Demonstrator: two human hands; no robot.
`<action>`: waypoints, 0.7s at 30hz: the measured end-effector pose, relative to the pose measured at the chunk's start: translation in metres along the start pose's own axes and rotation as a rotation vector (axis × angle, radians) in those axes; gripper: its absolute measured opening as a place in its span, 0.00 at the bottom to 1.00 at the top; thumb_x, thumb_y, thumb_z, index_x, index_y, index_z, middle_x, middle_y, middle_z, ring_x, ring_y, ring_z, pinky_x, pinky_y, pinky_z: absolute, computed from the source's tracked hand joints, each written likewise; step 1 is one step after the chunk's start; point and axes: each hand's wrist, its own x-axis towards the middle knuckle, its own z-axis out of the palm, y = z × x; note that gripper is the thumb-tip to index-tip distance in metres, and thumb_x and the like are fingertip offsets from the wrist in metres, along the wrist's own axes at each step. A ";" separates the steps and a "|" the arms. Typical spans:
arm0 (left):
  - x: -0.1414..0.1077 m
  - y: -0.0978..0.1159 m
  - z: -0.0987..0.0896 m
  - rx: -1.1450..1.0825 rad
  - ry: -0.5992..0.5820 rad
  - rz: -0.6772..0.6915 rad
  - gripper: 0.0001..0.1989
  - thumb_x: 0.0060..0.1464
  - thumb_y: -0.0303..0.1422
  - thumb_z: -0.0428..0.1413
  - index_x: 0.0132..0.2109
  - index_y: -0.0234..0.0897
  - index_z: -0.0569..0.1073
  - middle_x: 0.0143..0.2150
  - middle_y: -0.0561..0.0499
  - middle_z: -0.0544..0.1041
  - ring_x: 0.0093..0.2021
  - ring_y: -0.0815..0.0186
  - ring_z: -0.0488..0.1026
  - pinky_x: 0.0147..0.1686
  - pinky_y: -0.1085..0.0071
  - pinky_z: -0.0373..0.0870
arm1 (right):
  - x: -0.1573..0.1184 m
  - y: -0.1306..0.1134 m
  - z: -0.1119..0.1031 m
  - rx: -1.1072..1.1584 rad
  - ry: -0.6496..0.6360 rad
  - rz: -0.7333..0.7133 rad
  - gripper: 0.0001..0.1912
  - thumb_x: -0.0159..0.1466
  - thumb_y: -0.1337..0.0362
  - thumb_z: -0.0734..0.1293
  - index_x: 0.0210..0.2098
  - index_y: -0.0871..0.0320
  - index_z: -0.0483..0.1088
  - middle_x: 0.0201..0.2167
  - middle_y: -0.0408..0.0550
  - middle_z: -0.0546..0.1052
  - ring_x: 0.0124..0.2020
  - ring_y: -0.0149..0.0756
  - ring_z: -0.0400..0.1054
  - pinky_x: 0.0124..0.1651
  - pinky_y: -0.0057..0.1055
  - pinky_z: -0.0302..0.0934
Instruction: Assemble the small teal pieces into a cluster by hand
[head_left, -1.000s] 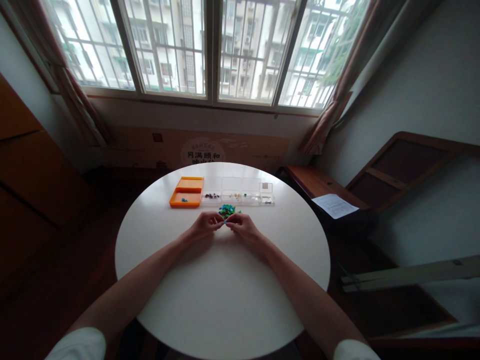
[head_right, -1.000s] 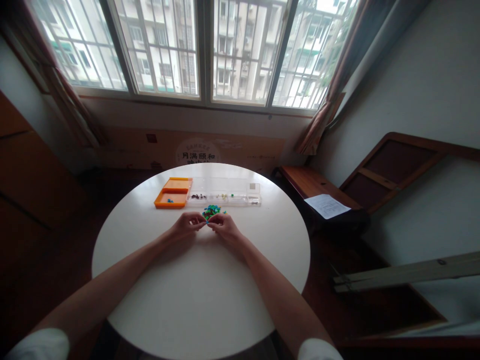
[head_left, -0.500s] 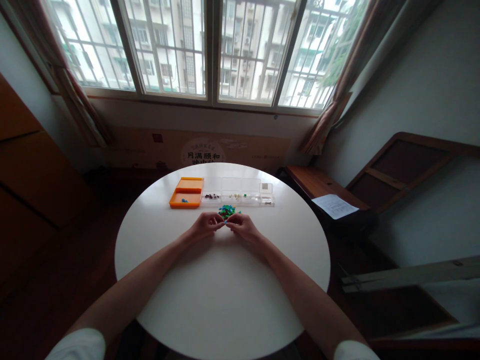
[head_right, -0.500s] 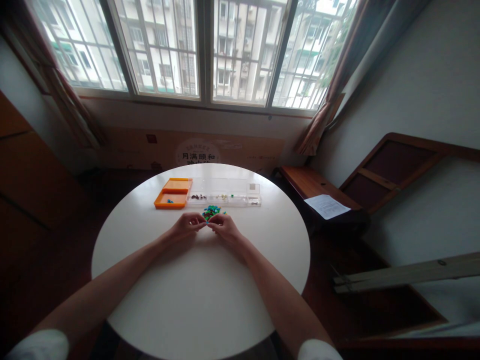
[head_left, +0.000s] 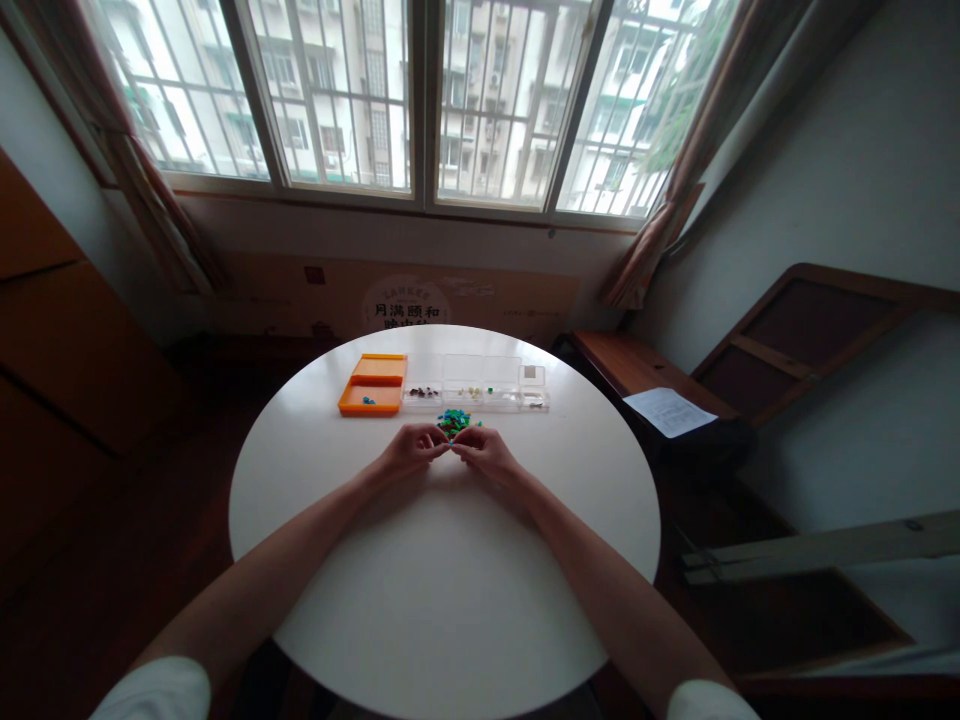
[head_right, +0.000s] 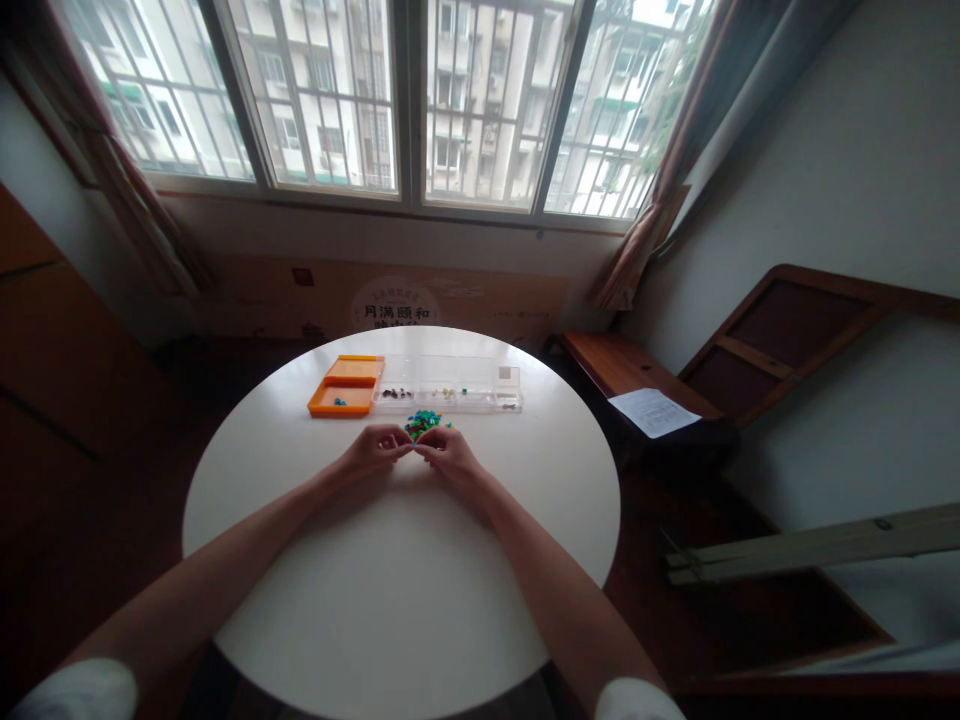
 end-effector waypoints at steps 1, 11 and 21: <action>0.000 0.000 0.000 0.002 0.001 -0.006 0.15 0.49 0.41 0.57 0.33 0.30 0.74 0.21 0.52 0.72 0.19 0.73 0.68 0.19 0.80 0.62 | 0.000 0.000 0.000 0.001 0.000 0.000 0.17 0.51 0.53 0.70 0.30 0.62 0.72 0.22 0.44 0.71 0.20 0.27 0.63 0.23 0.25 0.59; 0.000 -0.001 0.001 0.003 0.011 -0.003 0.16 0.49 0.42 0.57 0.30 0.30 0.72 0.21 0.53 0.71 0.19 0.74 0.67 0.18 0.80 0.61 | 0.000 0.000 0.000 0.013 0.004 0.003 0.17 0.51 0.54 0.70 0.30 0.62 0.71 0.22 0.43 0.71 0.20 0.26 0.63 0.23 0.25 0.59; -0.001 0.000 0.000 0.009 -0.001 -0.002 0.16 0.49 0.42 0.57 0.30 0.30 0.73 0.21 0.52 0.71 0.20 0.73 0.68 0.19 0.80 0.61 | -0.001 -0.001 0.000 0.009 0.002 0.012 0.17 0.51 0.54 0.69 0.31 0.62 0.71 0.22 0.43 0.71 0.20 0.26 0.63 0.23 0.25 0.58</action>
